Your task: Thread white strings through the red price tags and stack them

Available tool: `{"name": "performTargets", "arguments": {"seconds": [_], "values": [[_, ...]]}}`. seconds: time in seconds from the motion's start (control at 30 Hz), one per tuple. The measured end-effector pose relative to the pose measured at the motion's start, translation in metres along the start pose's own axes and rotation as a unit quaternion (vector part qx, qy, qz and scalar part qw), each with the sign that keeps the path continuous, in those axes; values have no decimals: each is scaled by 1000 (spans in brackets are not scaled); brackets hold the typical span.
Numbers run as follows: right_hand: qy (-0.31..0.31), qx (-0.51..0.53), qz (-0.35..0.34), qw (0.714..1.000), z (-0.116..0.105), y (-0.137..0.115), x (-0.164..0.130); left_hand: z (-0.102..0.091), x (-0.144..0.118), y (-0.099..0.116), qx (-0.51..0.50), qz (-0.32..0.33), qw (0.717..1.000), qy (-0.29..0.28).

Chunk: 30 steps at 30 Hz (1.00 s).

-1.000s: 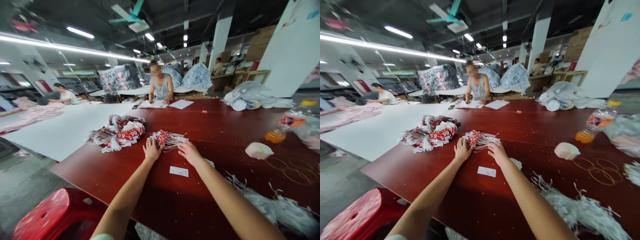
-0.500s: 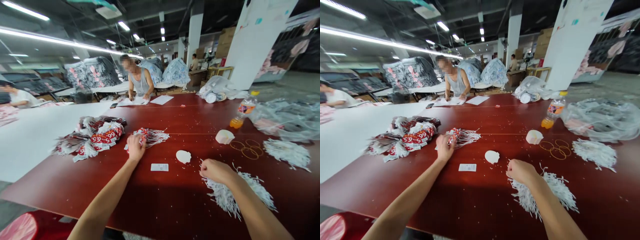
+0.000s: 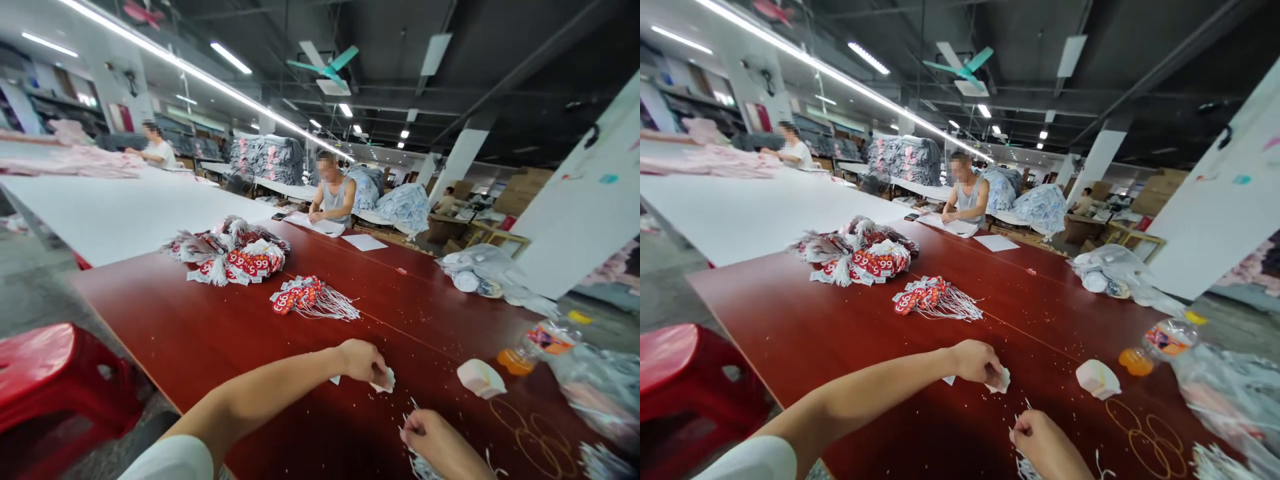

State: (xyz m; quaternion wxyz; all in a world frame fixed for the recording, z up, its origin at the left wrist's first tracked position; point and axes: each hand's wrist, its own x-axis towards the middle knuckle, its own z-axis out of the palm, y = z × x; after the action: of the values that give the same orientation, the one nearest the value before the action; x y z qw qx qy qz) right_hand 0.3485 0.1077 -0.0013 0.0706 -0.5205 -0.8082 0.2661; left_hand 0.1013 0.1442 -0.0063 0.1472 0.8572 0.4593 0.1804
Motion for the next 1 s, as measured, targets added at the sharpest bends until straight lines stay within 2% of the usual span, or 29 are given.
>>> {"name": "performTargets", "arguments": {"seconds": [0.1,0.23,0.3,0.33,0.4,0.43,0.57,0.67,0.73,0.8,1.0], "values": [[-57,33,-9,998,-7,-4,-1,8,-3,14,53,-18,997,48],[-32,81,-64,994,-22,-28,-11,22,1,31,155,-17,982,109],[-43,117,-89,988,-23,-47,-19,18,-1,33,160,3,978,133],[-68,145,-94,983,-21,-57,-23,14,-5,33,152,16,976,155],[-109,205,-91,968,-11,-75,-28,2,-23,32,110,40,971,209],[-105,227,-95,964,-3,-84,-29,-3,-35,31,73,42,968,236],[23,259,-142,955,29,-108,-31,-17,-89,33,-95,-24,953,287],[27,251,-183,950,49,-117,-31,-18,-114,34,-170,-62,939,291],[19,204,-202,958,57,-116,-28,-18,-118,34,-204,-74,932,289],[38,173,-205,963,58,-113,-22,-18,-117,33,-227,-82,929,282],[165,199,-169,951,41,-95,-8,-9,-112,30,-264,-132,925,238]]}}
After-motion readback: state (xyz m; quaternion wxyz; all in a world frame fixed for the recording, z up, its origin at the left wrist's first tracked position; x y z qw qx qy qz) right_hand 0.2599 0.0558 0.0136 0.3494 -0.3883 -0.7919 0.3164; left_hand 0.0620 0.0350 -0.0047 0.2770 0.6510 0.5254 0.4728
